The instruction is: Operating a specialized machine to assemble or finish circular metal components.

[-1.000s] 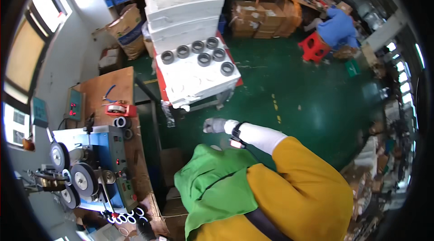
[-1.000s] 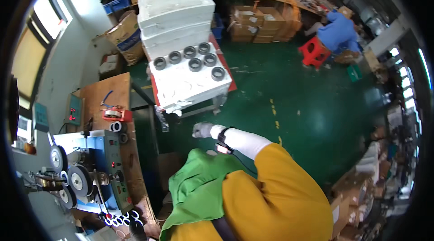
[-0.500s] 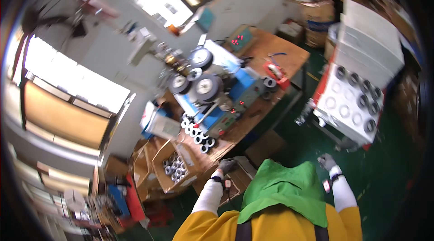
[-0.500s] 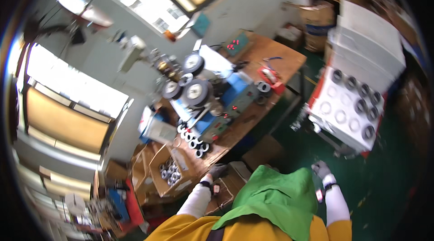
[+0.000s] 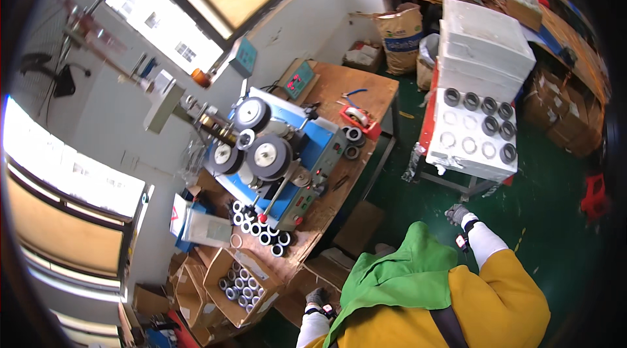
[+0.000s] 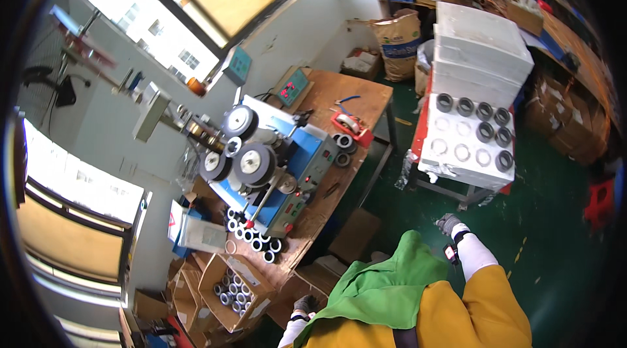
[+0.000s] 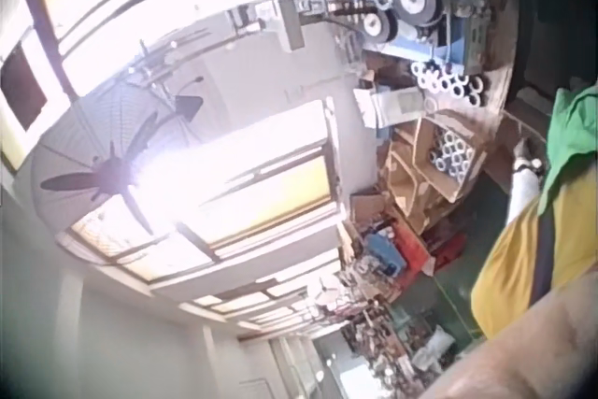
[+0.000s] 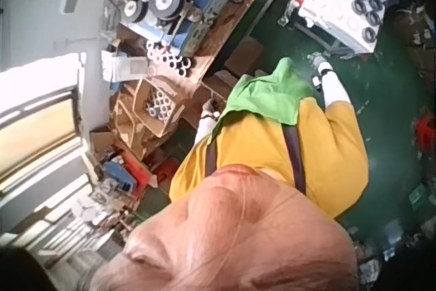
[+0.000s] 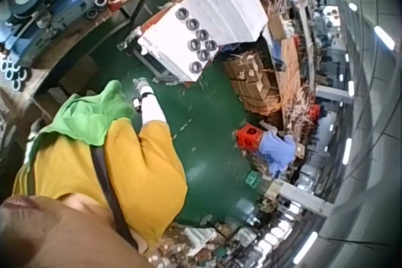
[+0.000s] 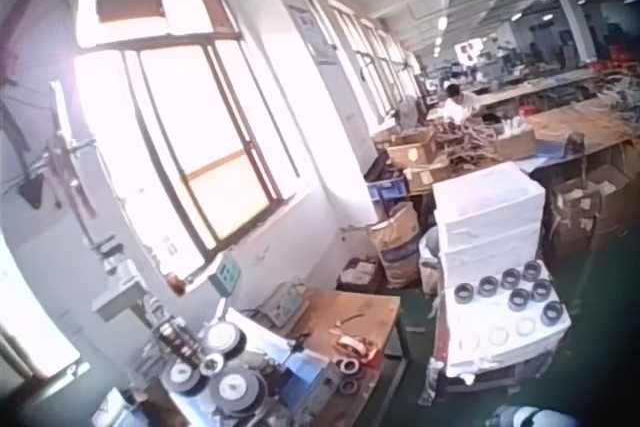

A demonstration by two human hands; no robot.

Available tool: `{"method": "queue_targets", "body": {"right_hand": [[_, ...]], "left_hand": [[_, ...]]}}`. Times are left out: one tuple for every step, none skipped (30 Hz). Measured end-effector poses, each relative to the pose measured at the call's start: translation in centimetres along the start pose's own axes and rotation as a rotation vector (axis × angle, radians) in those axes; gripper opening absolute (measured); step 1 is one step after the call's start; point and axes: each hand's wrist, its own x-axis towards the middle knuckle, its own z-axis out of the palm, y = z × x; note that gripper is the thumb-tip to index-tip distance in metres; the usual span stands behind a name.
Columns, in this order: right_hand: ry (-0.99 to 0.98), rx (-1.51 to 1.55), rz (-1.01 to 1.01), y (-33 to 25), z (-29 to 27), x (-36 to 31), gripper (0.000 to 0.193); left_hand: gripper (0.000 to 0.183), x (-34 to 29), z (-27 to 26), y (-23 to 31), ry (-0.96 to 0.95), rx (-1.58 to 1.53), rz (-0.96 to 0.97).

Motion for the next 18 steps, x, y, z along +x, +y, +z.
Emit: {"method": "queue_targets", "body": {"right_hand": [[0.029,0.078,0.017,-0.4,0.4,0.2,0.018],[0.076,0.172,0.045,-0.3,0.6,0.3,0.017],[0.067,0.155,0.03,-1.3,1.2,0.9,0.017],[0.047,0.177,0.038,-2.0,2.0,1.2,0.017],[0.029,0.202,0.047,-2.6,2.6,1.5,0.016],[-0.011,0.203,0.012,-3.8,3.1,1.5,0.016],[-0.049,0.127,-0.014,-4.9,3.4,1.6,0.017],[-0.059,0.117,-0.009,-6.1,3.5,1.5,0.017],[-0.069,0.106,-0.002,-7.6,3.8,1.0,0.017],[-0.073,0.09,-0.01,-8.6,3.8,1.3,0.017],[-0.062,0.075,-0.009,-9.5,3.7,1.7,0.016],[-0.049,0.063,-0.007,-10.4,3.6,2.0,0.015],[-0.051,0.051,-0.008,-11.2,3.4,2.2,0.015],[-0.042,0.032,-0.034,-12.1,3.3,2.5,0.016],[-0.029,0.016,-0.056,-12.6,3.0,2.9,0.016],[-0.024,0.033,-0.068,-12.7,2.8,3.5,0.015],[-0.022,0.025,-0.068,-12.8,2.6,3.8,0.015],[-0.035,0.003,-0.061,-13.5,2.3,3.9,0.015]], "left_hand": [[0.026,-0.7,0.6,0.1,0.11,-0.396,-0.187],[0.022,-2.2,2.1,3.5,0.197,-0.772,-0.376],[0.022,-3.9,2.8,5.1,0.205,-0.795,-0.37],[0.019,-5.5,3.5,6.3,0.298,-0.812,-0.34],[0.016,-6.7,4.1,7.2,0.389,-0.825,-0.311],[0.019,-7.7,4.3,7.8,0.36,-0.843,-0.294],[0.019,-7.5,4.3,7.0,0.365,-0.868,-0.288],[0.021,-7.2,4.4,5.7,0.373,-0.871,-0.279],[0.022,-7.3,4.5,5.3,0.382,-0.874,-0.273],[0.023,-7.9,4.9,5.9,0.421,-0.903,-0.315],[0.023,-7.1,4.9,4.7,0.424,-0.92,-0.314],[0.024,-6.6,4.8,3.6,0.44,-0.963,-0.332],[0.025,-6.4,5.0,3.1,0.455,-1.004,-0.355],[0.026,-6.2,5.1,2.6,0.457,-1.024,-0.358],[0.026,-6.2,5.2,2.7,0.454,-1.031,-0.363],[0.026,-6.1,5.2,2.8,0.459,-1.046,-0.371],[0.026,-6.1,5.3,2.9,0.464,-1.061,-0.379],[0.025,-6.9,5.7,4.4,0.469,-1.05,-0.37]]}}
